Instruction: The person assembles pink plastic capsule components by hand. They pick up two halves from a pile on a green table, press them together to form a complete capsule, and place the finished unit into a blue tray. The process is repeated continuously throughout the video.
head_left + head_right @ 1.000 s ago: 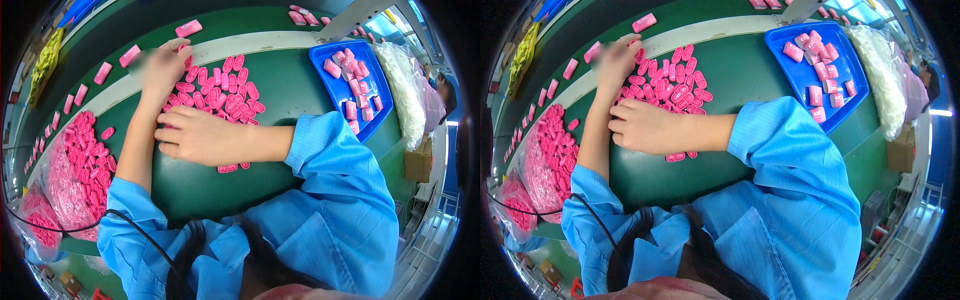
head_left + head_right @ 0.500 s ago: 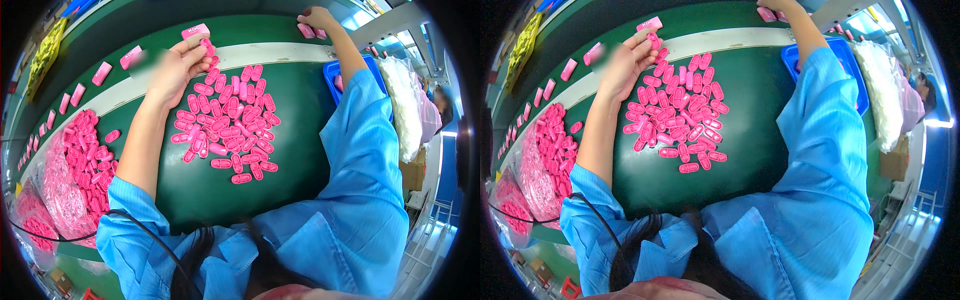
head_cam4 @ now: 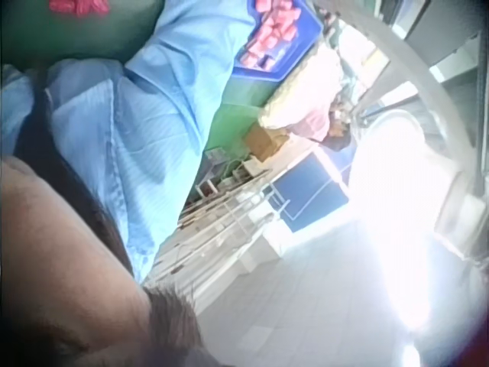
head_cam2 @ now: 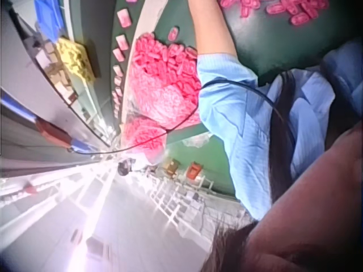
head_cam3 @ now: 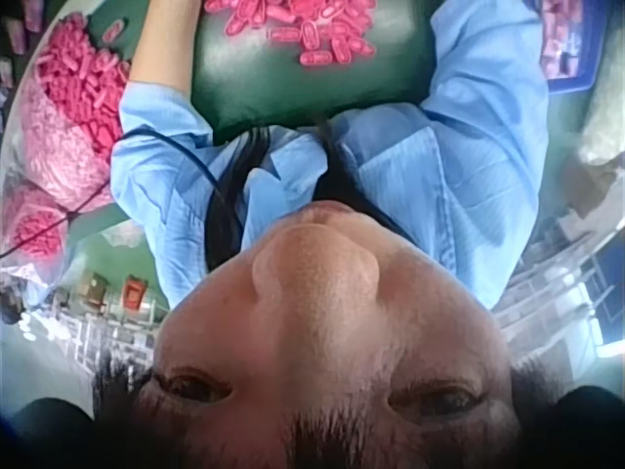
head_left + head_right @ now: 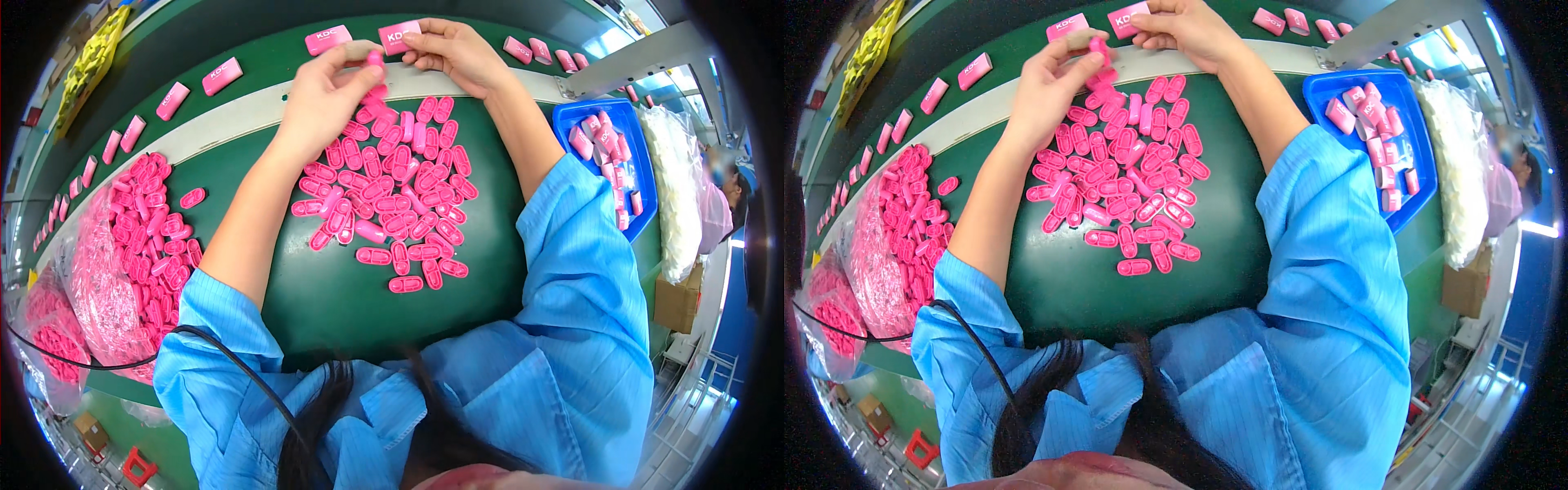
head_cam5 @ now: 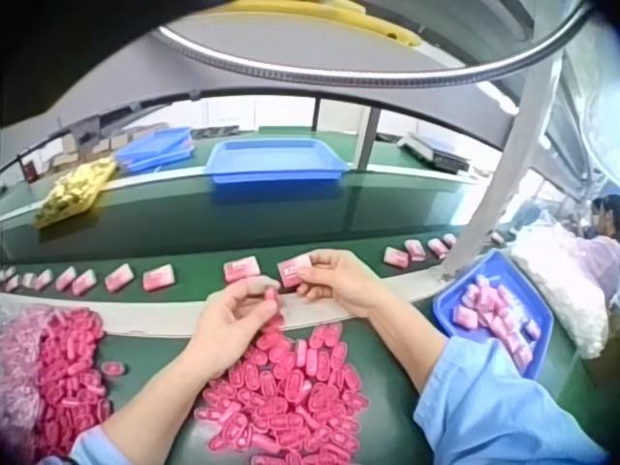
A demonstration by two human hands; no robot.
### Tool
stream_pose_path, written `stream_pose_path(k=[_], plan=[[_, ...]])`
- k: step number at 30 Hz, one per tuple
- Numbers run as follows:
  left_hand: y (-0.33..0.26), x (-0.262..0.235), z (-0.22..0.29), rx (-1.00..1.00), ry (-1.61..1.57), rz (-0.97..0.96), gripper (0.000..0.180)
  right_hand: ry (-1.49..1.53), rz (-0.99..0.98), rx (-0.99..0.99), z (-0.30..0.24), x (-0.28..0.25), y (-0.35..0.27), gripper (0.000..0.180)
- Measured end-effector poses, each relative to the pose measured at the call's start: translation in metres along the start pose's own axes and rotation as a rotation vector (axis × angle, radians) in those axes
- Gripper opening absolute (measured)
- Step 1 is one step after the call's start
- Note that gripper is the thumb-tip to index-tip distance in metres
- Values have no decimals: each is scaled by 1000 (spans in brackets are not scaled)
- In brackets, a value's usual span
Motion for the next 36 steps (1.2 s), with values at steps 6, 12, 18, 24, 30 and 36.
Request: stream_pose_path(k=[6, 12, 18, 24, 30, 36], plan=[[0, -17, -4, -129, -134, 70, 31, 107, -83, 6, 1, 18, -5, 28], [2, -24, -9, -146, -255, 189, 34, 29, -30, -56, -7, 42, -13, 30], [2, -20, -2, -42, -186, 189, 37, 152, -5, -91, -5, 48, -13, 28], [1, -19, -7, -26, -35, 217, 38, 67, 31, -211, -11, 46, -18, 28], [0, -16, 2, 28, 68, 182, 37, -78, 27, -293, -19, 48, -22, 29], [-21, -7, 44, 168, 737, 255, 41, -10, 57, -306, -29, 66, -33, 24]])
Point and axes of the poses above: each hand's wrist, its own y-axis towards the middle knuckle, its own x-axis out of the palm, z = x × y, the point moved 6 cm from there along y, towards the middle knuckle, and after that the axes turned 7 degrees about y, right-handed, at the moved point
